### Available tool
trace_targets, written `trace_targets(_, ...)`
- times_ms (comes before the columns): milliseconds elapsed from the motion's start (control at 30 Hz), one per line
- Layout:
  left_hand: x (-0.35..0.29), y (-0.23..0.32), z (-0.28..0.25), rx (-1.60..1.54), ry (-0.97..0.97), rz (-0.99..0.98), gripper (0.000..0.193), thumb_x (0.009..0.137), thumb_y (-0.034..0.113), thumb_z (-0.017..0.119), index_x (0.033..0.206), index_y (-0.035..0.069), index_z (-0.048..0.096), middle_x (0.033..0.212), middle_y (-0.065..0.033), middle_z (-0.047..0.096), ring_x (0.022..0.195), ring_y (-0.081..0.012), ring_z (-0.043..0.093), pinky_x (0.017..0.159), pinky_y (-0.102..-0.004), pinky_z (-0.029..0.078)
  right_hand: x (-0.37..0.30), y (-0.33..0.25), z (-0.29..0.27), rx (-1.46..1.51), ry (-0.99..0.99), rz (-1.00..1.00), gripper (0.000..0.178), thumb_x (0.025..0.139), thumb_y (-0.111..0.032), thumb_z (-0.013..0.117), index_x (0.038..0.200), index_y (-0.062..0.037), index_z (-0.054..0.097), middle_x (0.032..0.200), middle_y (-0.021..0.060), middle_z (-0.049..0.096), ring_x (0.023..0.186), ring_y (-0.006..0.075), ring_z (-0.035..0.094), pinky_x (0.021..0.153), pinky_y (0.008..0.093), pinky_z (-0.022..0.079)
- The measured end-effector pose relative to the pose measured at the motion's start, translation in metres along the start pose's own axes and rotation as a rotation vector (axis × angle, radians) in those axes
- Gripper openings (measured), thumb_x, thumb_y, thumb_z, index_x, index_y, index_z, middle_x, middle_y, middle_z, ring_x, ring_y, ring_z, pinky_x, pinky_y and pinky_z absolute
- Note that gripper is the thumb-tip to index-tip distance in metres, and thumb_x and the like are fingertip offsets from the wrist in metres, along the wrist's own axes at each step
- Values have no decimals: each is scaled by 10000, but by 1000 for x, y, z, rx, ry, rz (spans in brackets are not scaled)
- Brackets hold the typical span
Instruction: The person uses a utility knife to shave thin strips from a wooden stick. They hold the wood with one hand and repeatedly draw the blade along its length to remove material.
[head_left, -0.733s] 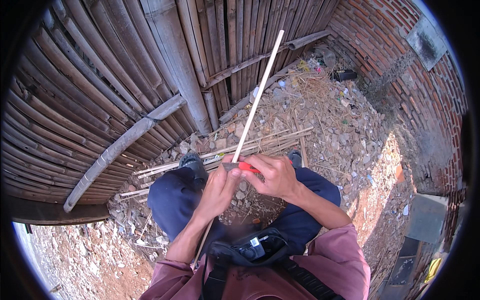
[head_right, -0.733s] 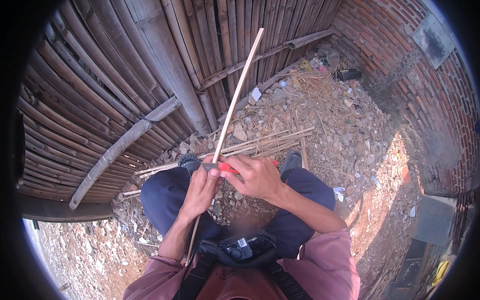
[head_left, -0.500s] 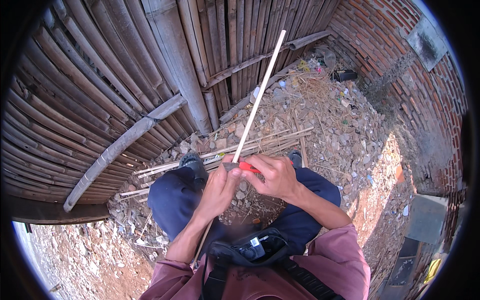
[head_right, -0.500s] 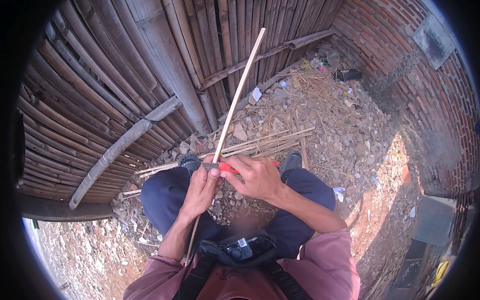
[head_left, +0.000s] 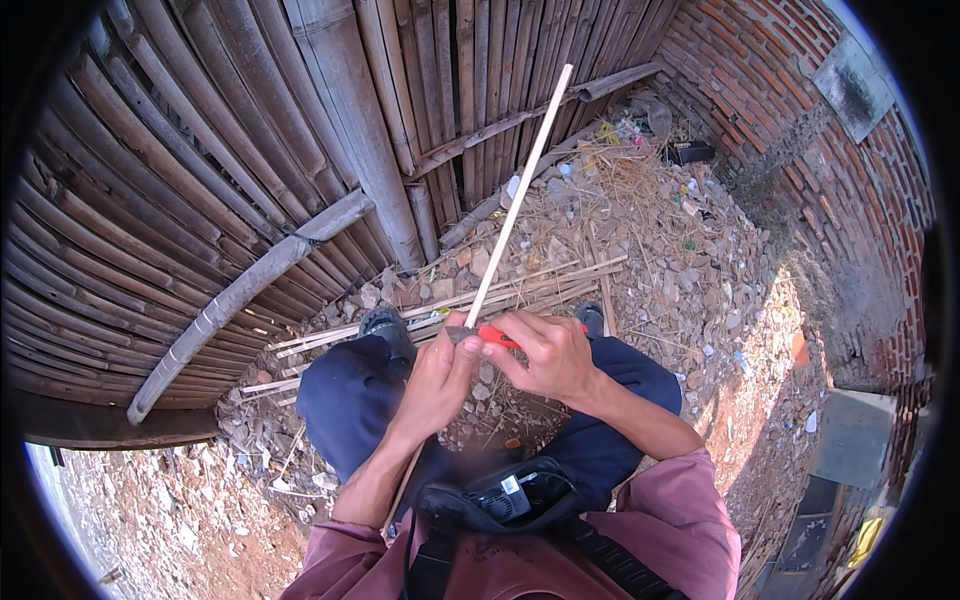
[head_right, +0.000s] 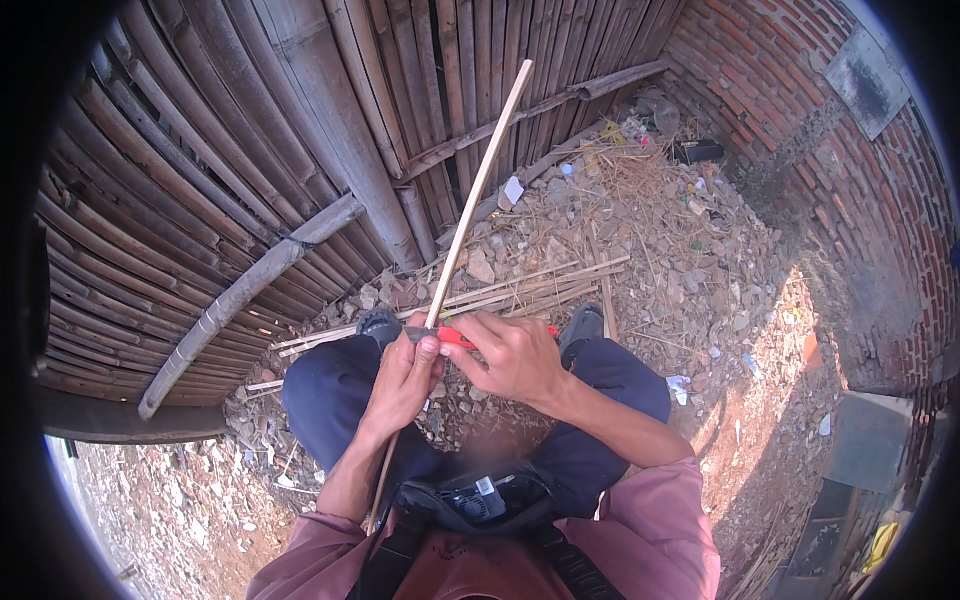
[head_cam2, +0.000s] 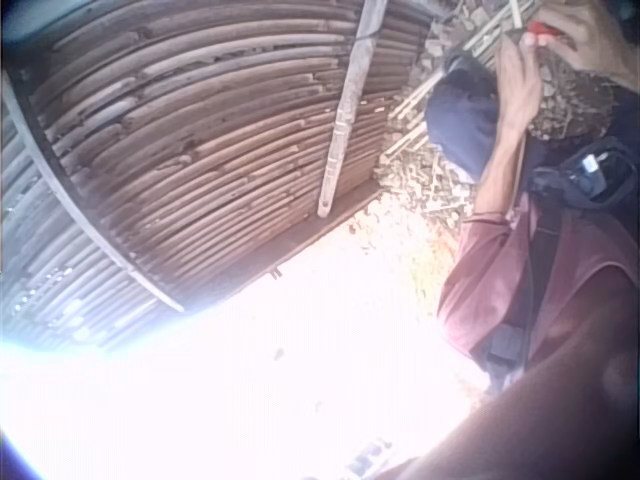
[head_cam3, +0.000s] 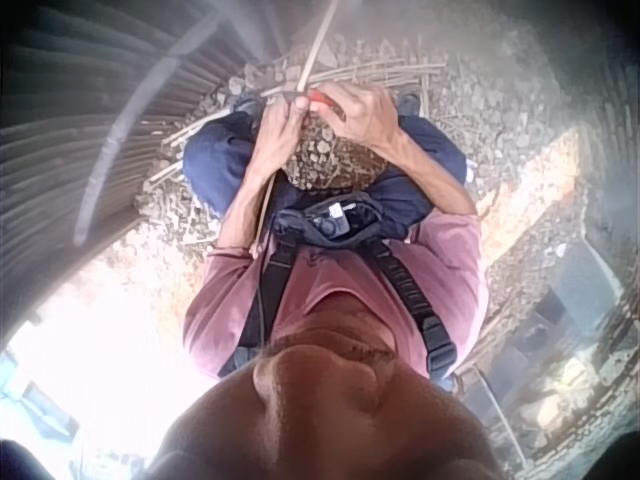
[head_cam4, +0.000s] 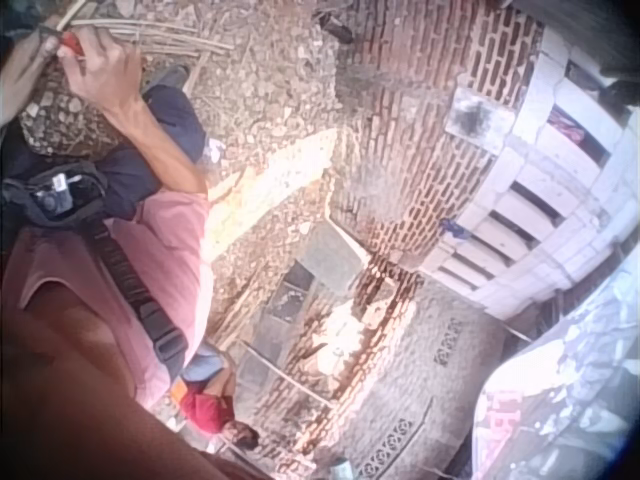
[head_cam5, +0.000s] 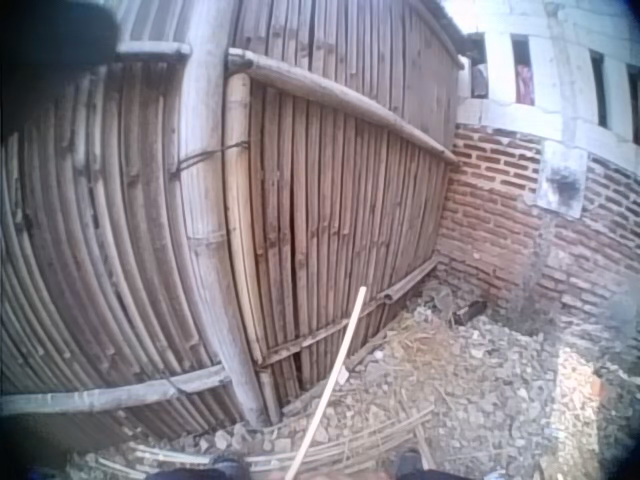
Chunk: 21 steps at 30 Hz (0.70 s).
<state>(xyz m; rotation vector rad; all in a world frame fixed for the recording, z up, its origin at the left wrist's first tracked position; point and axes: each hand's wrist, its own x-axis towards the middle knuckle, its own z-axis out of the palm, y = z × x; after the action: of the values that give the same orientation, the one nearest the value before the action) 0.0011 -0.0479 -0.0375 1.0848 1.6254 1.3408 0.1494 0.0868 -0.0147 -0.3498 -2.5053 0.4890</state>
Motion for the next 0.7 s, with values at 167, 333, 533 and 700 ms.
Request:
trace_targets(167, 1, -3, 0, 3, -6, -8, 410, 1169, 428, 455, 1157, 32, 560, 709, -64, 547, 628, -175, 551, 622, -379, 474, -1, 0, 2, -19, 21, 1, 227, 894, -258, 829, 994, -78, 733, 807, 77, 719, 653, 286, 730, 567, 387, 559)
trace_targets(333, -3, -2, -4, -244, -85, -35, 421, 1180, 420, 423, 1304, 31, 528, 771, -6, 529, 640, -113, 484, 586, -318, 430, 3, -1, -2, -30, 43, -3, 236, 889, -283, 836, 973, -84, 741, 806, 73, 721, 657, 272, 731, 570, 382, 558)
trace_targets(533, -5, 1, -2, -345, -146, -12, 520, 1167, 519, 392, 1380, 53, 480, 786, 43, 408, 596, -52, 324, 514, -245, 264, 5, 1, -7, -48, 62, -23, 250, 890, -306, 840, 963, -86, 747, 812, 63, 723, 656, 263, 729, 565, 372, 553)
trace_targets(700, -4, 15, -5, -312, -131, -32, 476, 1190, 426, 381, 1449, 46, 504, 792, 8, 503, 624, -79, 428, 545, -277, 369, 5, 2, -8, -61, 57, -23, 255, 895, -319, 838, 960, -91, 745, 801, 56, 712, 646, 257, 722, 559, 367, 548)
